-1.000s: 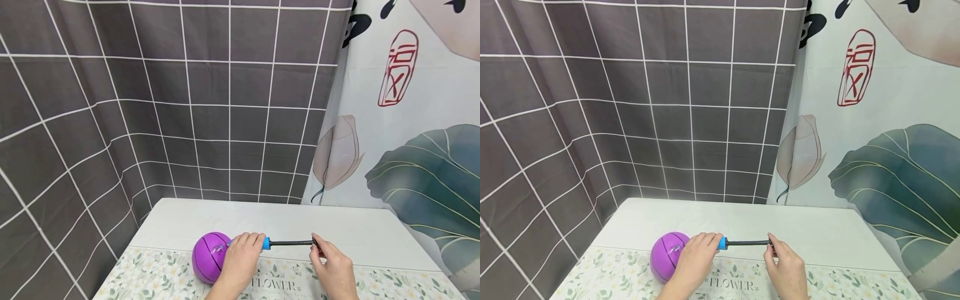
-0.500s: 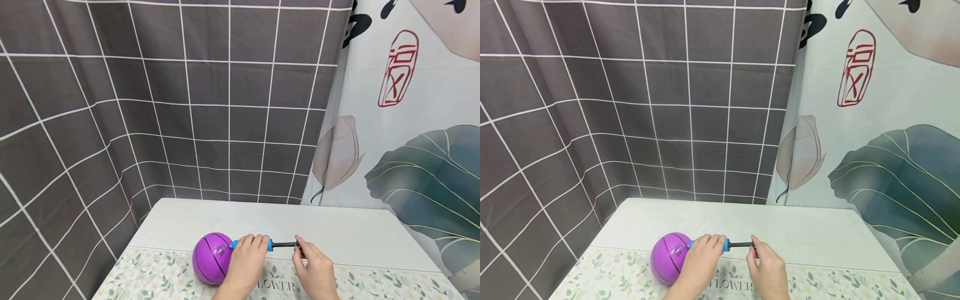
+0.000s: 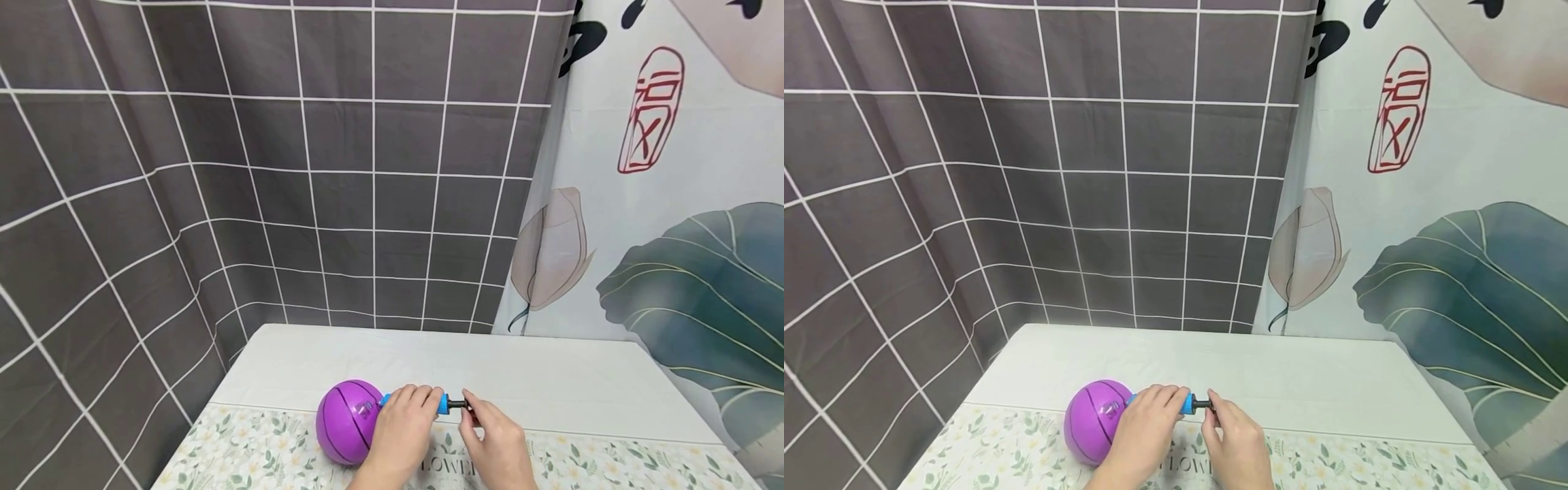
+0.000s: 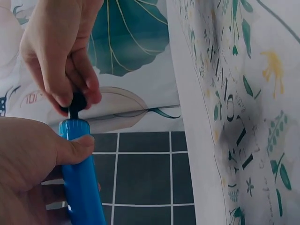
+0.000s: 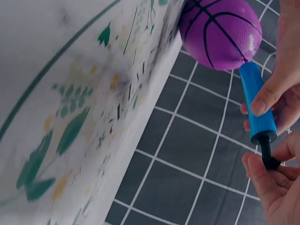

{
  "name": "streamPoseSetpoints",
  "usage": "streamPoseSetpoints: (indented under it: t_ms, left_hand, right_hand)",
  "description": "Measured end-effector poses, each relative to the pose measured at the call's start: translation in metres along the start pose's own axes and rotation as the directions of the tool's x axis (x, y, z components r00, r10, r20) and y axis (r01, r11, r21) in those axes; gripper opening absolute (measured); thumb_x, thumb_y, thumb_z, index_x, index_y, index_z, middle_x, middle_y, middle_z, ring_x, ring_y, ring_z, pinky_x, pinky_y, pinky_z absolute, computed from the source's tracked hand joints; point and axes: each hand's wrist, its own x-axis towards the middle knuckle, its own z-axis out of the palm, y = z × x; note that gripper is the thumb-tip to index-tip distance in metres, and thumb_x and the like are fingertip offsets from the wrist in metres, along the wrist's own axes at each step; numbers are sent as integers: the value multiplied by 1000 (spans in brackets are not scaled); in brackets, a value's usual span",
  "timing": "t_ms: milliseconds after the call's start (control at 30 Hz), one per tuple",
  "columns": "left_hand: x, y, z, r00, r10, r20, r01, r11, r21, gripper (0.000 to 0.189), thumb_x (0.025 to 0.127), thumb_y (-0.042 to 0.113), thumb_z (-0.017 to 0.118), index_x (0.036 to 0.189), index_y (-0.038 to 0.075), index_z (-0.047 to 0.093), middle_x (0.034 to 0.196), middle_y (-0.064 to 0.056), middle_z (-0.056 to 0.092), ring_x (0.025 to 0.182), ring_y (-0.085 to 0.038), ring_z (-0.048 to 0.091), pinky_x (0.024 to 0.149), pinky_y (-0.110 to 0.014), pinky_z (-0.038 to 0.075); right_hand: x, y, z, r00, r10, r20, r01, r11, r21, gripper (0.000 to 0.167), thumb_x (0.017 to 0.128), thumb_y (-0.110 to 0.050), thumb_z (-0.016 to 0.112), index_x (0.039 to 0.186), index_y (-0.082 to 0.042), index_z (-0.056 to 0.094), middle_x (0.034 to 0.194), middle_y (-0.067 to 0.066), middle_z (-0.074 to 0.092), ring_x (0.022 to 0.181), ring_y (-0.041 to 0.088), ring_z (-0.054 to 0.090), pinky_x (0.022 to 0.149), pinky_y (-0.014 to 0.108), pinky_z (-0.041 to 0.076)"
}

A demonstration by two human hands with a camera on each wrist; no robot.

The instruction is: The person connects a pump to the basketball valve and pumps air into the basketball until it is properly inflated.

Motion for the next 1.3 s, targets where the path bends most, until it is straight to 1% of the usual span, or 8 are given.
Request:
streamPoseSetpoints:
  t_ms: [100, 367, 567, 700, 867, 933, 1067, 1300]
  left_hand:
    - [-1, -2, 0, 1000, -3, -12, 3, 1000, -19, 39, 81, 21, 82, 117, 16, 70, 106, 5, 71, 95, -11, 65, 92, -29, 54]
    - [-4, -11, -4, 995, -63, 74, 66, 997, -35, 46, 80, 17, 83, 123, 17, 67, 114, 5, 70, 106, -13, 65, 101, -35, 52]
    - [-5, -18, -5, 995, -72, 66, 74, 997, -35, 43, 82, 19, 80, 123, 17, 67, 114, 5, 70, 105, -13, 65, 101, -36, 52]
    - [-6, -17, -6, 997, -59, 54, 61, 998, -25, 44, 81, 19, 81, 123, 16, 67, 113, 4, 70, 103, -14, 65, 99, -36, 53]
    - [-4, -13, -6, 998, -28, 47, 28, 1000, 12, 49, 76, 9, 84, 122, 12, 68, 110, 1, 70, 100, -16, 65, 97, -34, 53]
    - [-3, -11, -6, 998, -23, 54, 22, 1000, 19, 49, 76, 6, 82, 122, 11, 68, 111, 0, 70, 100, -16, 64, 97, -35, 53]
    - [-2, -6, -6, 998, -19, 65, 17, 999, 28, 44, 80, 7, 80, 123, 11, 69, 112, -1, 70, 100, -16, 63, 97, -34, 53]
    - [-1, 3, -3, 998, 8, 59, -11, 999, 53, 42, 78, 10, 83, 118, 12, 70, 108, 0, 70, 97, -16, 63, 96, -33, 53]
  right_hand:
    - [1, 4, -4, 1000, 5, -2, -5, 1000, -5, 35, 70, 6, 80, 104, 0, 76, 83, 4, 75, 63, 5, 68, 57, 12, 53]
    - [6, 22, -20, 998, 50, -45, -52, 998, -46, 34, 72, 7, 76, 105, 1, 76, 84, 6, 75, 63, 12, 69, 57, 20, 55]
    - [8, 33, -32, 991, 125, -44, -128, 990, -63, 36, 73, 8, 76, 109, 0, 75, 85, 8, 76, 63, 18, 70, 56, 22, 55]
    - [7, 35, -34, 987, 156, -47, -158, 986, -59, 36, 74, 8, 76, 109, 1, 76, 84, 8, 76, 63, 19, 70, 56, 19, 54]
    - [7, 31, -32, 978, 204, -29, -206, 976, -71, 33, 77, 7, 74, 109, 1, 75, 83, 9, 75, 64, 18, 70, 57, 16, 54]
    - [6, 29, -30, 980, 198, -26, -200, 977, -69, 33, 77, 7, 73, 109, 2, 75, 84, 10, 75, 64, 17, 71, 58, 17, 54]
    - [5, 22, -23, 991, 129, -36, -131, 990, -49, 33, 75, 8, 74, 108, 3, 74, 84, 10, 75, 63, 16, 70, 58, 17, 55]
    - [-1, 5, -8, 999, 36, -37, -37, 999, -25, 33, 71, 9, 77, 103, 4, 75, 82, 8, 75, 61, 10, 68, 56, 14, 53]
